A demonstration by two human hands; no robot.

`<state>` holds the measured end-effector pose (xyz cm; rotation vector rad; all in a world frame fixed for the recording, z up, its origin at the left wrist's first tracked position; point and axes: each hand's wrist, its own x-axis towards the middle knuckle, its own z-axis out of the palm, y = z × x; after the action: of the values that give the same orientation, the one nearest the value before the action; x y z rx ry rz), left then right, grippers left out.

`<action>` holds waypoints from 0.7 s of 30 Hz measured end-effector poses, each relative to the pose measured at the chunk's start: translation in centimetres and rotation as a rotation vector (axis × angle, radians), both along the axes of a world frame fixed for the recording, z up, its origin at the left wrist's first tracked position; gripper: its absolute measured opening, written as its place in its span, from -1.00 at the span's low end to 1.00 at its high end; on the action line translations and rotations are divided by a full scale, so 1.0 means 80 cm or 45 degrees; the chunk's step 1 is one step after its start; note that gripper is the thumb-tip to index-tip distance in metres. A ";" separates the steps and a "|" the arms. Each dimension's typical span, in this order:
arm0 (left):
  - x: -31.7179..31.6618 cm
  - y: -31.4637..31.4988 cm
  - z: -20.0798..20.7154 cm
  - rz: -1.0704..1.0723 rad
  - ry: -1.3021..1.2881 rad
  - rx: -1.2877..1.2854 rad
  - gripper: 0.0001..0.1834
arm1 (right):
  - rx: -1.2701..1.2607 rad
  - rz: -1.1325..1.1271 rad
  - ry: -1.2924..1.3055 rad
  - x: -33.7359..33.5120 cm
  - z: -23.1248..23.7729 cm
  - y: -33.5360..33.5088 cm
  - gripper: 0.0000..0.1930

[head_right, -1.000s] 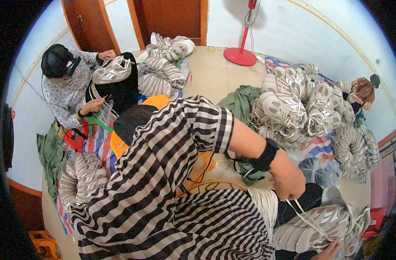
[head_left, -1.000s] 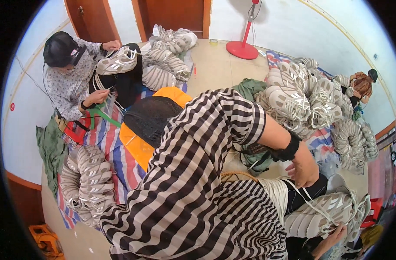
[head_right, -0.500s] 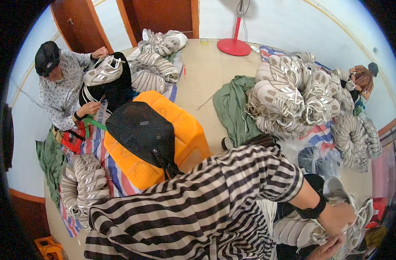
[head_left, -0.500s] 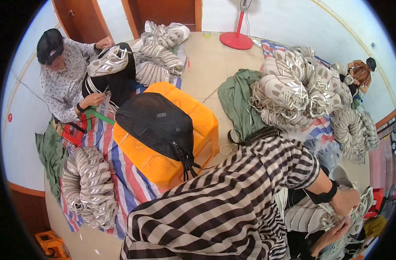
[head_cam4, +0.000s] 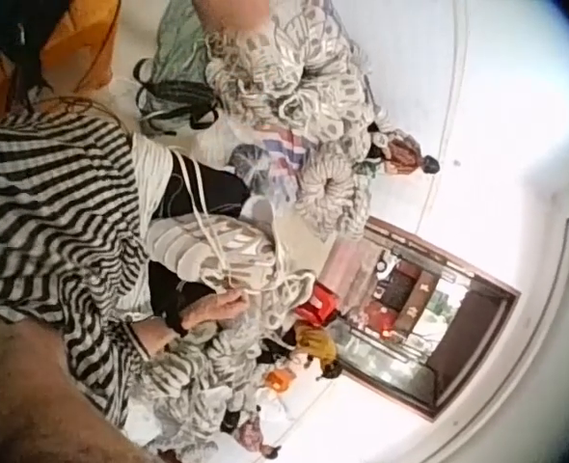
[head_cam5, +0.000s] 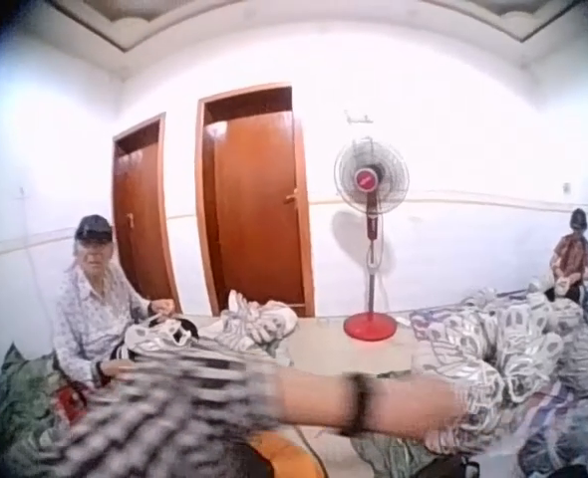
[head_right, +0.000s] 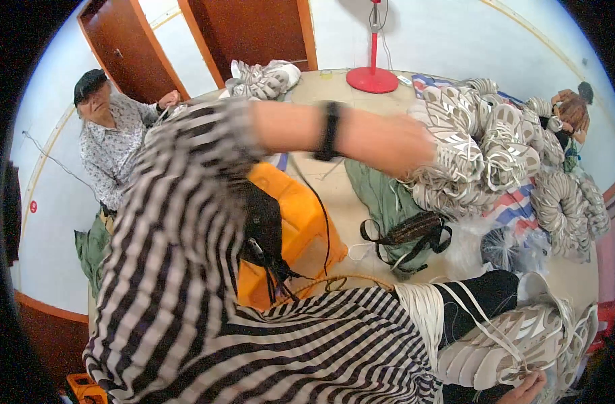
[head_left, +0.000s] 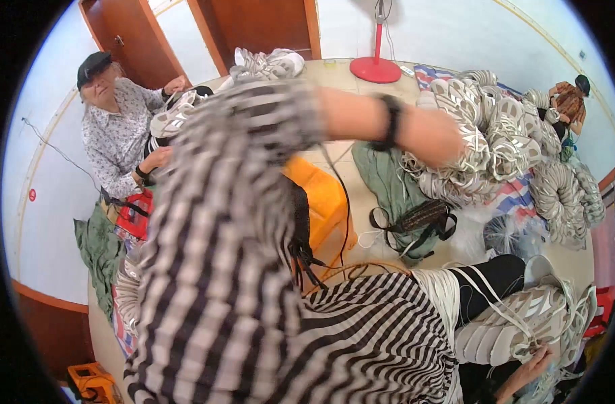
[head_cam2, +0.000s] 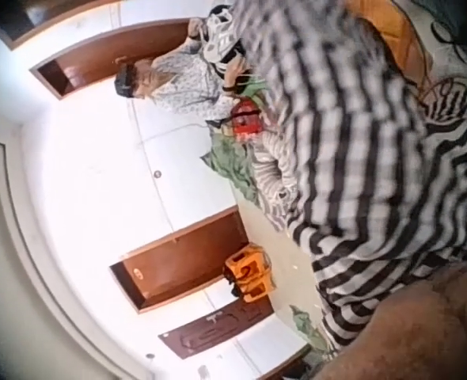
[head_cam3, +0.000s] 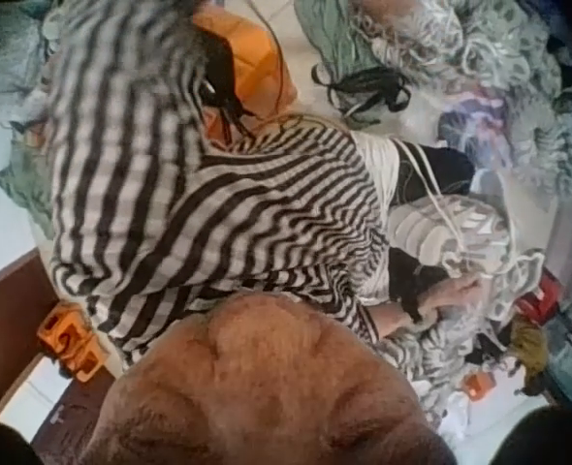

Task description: Lacing white athletic shoes in a shoe manufacturing environment.

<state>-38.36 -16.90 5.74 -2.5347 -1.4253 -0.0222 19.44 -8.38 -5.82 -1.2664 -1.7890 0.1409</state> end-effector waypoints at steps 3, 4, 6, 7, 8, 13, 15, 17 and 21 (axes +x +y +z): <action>-0.060 -0.159 0.019 0.793 0.117 -0.436 -0.83 | 0.010 -0.030 -0.055 0.015 -0.013 0.014 -0.73; -0.063 -0.204 0.021 0.963 0.120 -0.438 -0.78 | 0.003 -0.017 -0.044 0.017 -0.015 0.020 -0.73; -0.061 -0.262 0.027 1.112 0.072 -0.467 -0.76 | -0.159 0.169 0.219 0.020 -0.013 0.030 -0.75; -0.056 -0.279 0.026 1.090 0.036 -0.456 -0.76 | -0.195 0.283 0.270 0.019 -0.011 0.035 -0.77; -0.048 -0.293 0.022 1.140 -0.010 -0.403 -0.75 | -0.172 0.287 0.260 0.019 -0.009 0.035 -0.77; -0.006 -0.257 0.010 0.759 -0.265 -0.340 -0.72 | -0.022 0.160 0.035 0.011 0.002 0.024 -0.77; 0.023 -0.204 0.009 0.354 -0.389 -0.263 -0.73 | -0.061 0.186 0.123 0.004 0.005 0.022 -0.74; 0.073 -0.129 0.004 0.110 -0.324 -0.271 -0.78 | -0.034 0.160 0.060 -0.002 0.008 0.022 -0.73; 0.187 0.022 -0.009 -0.503 -0.451 -0.197 -0.72 | 0.001 0.106 -0.037 -0.016 0.008 0.018 -0.74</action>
<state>-23.43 -15.18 5.06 -3.0167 -1.0340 -0.4652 18.20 -6.92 -5.16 -1.1989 -1.8676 0.1693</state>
